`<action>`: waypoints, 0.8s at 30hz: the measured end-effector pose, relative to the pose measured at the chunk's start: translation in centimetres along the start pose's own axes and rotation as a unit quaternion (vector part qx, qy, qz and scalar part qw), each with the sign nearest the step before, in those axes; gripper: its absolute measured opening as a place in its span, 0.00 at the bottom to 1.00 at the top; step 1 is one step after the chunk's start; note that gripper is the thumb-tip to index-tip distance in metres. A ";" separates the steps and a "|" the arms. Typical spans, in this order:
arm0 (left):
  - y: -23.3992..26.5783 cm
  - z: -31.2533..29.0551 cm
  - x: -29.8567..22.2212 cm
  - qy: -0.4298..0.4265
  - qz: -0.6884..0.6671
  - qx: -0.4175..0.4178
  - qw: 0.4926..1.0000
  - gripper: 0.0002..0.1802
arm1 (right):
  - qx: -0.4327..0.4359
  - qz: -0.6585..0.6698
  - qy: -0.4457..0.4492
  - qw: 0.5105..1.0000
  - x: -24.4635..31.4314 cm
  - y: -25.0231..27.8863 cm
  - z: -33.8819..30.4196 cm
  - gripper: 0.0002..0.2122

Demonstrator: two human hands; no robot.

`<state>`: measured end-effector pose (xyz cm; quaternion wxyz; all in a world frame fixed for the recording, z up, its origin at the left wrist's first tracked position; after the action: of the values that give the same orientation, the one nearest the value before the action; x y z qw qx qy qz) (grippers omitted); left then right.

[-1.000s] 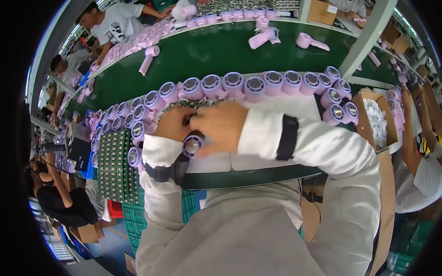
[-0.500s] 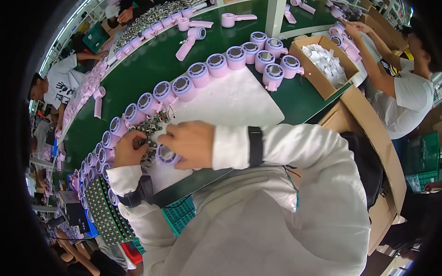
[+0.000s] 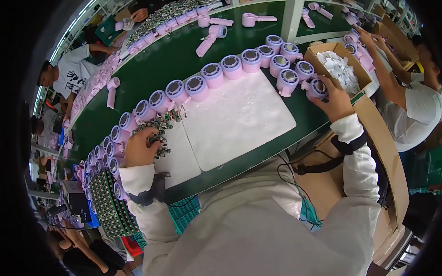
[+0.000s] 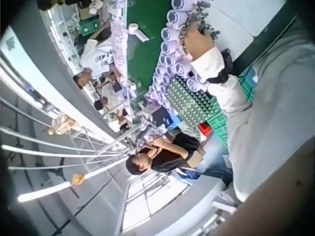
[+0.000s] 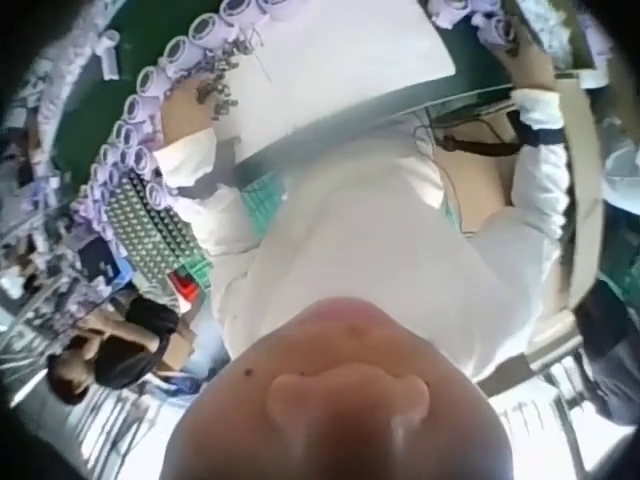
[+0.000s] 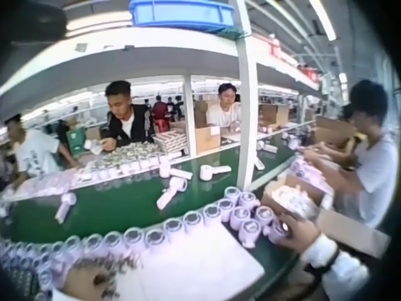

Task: The person picks up a circuit board and a pink fan handle, connects the wires from the handle to the board, and fits the board into the handle. They then set the assembled handle aside and pick up another handle and circuit board to repeat the process.

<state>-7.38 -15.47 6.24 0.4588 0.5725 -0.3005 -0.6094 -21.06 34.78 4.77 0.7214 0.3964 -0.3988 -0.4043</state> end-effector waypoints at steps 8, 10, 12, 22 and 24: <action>0.0 -0.4 -0.7 0.016 0.035 -0.008 0.999 0.14 | -0.009 -0.063 0.023 0.998 4.9 3.2 1.5 0.31; 0.3 -0.4 -1.3 0.018 0.032 -0.036 0.999 0.13 | -0.020 -0.044 0.108 0.993 8.9 4.3 2.5 0.28; 0.6 -0.4 -1.8 0.005 0.023 -0.077 0.997 0.11 | -0.026 -0.028 0.154 0.987 12.9 5.1 3.5 0.27; -4.5 -9.0 -9.0 -0.103 -0.263 -0.063 0.957 0.14 | 0.209 -0.005 0.378 0.902 26.6 0.6 9.5 0.16; -6.1 -9.5 -7.8 -0.084 -0.306 -0.049 0.947 0.13 | 0.253 -0.020 0.389 0.886 29.3 -1.3 11.0 0.15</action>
<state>-0.06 -4.49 2.50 0.2508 0.5607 -0.1181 -0.7802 -20.87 5.20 15.10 0.6853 0.6990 -0.1674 -0.1176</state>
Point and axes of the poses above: each hand's wrist, its own z-axis towards the middle knuckle, its own y-axis out of the back of the hand, x = y × z, the point moved 3 cm from there along z, towards the middle knuckle, and after that the axes turned 1 degree about x, right-handed, at the moved point
